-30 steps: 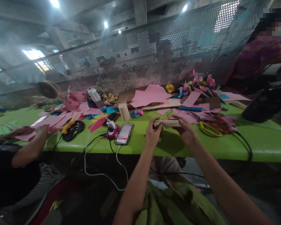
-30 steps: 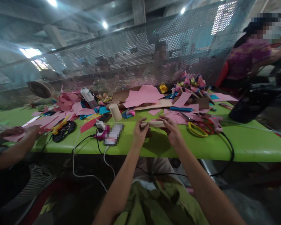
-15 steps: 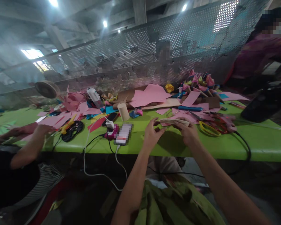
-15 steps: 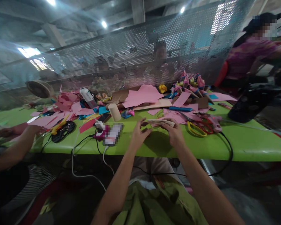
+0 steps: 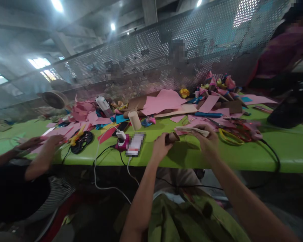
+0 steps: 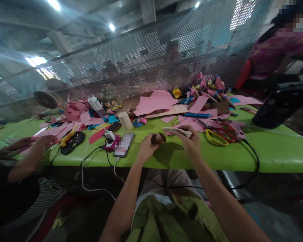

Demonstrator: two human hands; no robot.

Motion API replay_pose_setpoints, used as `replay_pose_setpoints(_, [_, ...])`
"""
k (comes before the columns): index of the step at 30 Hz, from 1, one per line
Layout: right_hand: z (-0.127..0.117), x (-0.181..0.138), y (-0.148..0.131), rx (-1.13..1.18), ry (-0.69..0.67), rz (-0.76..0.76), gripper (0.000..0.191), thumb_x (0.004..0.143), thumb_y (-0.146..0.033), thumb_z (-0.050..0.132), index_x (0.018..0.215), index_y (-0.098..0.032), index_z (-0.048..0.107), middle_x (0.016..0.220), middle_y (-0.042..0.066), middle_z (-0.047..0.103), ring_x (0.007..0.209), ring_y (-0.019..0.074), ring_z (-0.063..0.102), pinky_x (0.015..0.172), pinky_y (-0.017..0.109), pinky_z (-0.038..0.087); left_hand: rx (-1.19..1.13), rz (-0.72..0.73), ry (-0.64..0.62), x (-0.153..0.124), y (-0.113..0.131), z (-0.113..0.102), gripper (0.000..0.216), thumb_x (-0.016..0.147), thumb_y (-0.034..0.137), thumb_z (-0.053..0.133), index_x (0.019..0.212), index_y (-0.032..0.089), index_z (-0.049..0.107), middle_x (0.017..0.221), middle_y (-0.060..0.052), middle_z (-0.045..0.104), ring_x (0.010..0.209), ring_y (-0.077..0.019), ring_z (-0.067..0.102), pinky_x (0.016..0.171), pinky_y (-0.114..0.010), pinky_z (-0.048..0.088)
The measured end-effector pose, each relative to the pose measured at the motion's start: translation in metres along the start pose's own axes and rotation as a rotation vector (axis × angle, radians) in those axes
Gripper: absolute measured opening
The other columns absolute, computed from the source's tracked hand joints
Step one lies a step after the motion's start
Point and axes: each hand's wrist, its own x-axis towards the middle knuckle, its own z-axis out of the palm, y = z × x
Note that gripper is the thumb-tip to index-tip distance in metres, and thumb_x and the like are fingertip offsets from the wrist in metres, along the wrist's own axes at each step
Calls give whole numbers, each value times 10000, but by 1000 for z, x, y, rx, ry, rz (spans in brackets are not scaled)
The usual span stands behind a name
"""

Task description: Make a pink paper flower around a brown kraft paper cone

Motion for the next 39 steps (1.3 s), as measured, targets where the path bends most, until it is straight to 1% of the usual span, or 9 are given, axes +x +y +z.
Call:
replay_pose_setpoints(3, [2, -4, -6, -53, 9, -79, 189, 736, -372, 795, 812, -248, 673, 778, 6, 668, 738, 197, 606, 662, 329, 480, -195, 15, 70, 4, 0, 4, 431, 769, 159, 740, 1157, 232, 566, 1129, -75, 706, 1051, -255, 664, 956, -425, 487])
replay_pose_setpoints(7, [4, -12, -10, -101, -23, -200, 121, 789, -359, 750, 846, -268, 695, 831, 22, 725, 764, 219, 652, 677, 352, 506, -266, 36, 89, 8, -1, 11, 416, 793, 212, 732, 1160, 231, 538, 1059, -71, 692, 990, -246, 662, 901, -408, 496])
replay_pose_setpoints(12, [1, -18, -10, -239, -167, -327, 82, 846, -285, 677, 920, -293, 714, 964, 43, 771, 901, 256, 692, 807, 412, 534, -345, 138, 95, 8, -5, 22, 403, 821, 241, 701, 1177, 208, 515, 1025, -76, 661, 947, -226, 647, 872, -375, 498])
replay_pose_setpoints(16, [0, -16, -13, -371, -308, -423, 129, 812, -234, 670, 898, -310, 730, 922, 37, 776, 899, 271, 673, 835, 437, 521, -368, 204, 91, 8, -9, 28, 405, 831, 257, 684, 1187, 193, 500, 1098, -110, 645, 1015, -244, 632, 914, -395, 489])
replay_pose_setpoints(21, [0, -14, -15, -324, -403, -345, 135, 816, -242, 662, 909, -297, 742, 868, 32, 753, 826, 248, 649, 761, 389, 510, -307, 261, 83, 7, -11, 27, 368, 821, 192, 661, 1162, 194, 524, 1078, -96, 653, 1009, -240, 617, 924, -401, 483])
replay_pose_setpoints(26, [0, -13, -19, -255, -530, -214, 144, 870, -360, 653, 950, -282, 744, 960, 39, 759, 905, 262, 679, 811, 385, 516, -189, 286, 27, 5, -7, 24, 392, 772, 126, 651, 1147, 203, 564, 1103, -90, 665, 1027, -262, 611, 957, -435, 477])
replay_pose_setpoints(32, [1, -10, -22, -368, -745, -281, 282, 906, -497, 584, 916, -261, 739, 876, 46, 750, 815, 246, 666, 756, 360, 502, -182, 273, -20, 5, -8, 21, 406, 725, 90, 652, 1114, 194, 599, 1086, -81, 671, 1024, -288, 605, 952, -441, 474])
replay_pose_setpoints(35, [1, -10, -19, -358, -743, -326, 322, 934, -504, 535, 973, -264, 746, 917, 59, 757, 840, 256, 667, 790, 388, 506, -222, 267, -16, 7, -9, 23, 369, 726, 102, 660, 1079, 189, 599, 1047, -69, 665, 992, -273, 603, 928, -419, 480])
replay_pose_setpoints(39, [2, -13, -14, -302, -637, -371, 258, 947, -427, 551, 993, -279, 756, 1007, 80, 737, 947, 265, 673, 848, 410, 525, -270, 257, 27, 8, -8, 24, 318, 743, 92, 649, 1040, 192, 592, 1027, -62, 653, 979, -245, 596, 922, -391, 479])
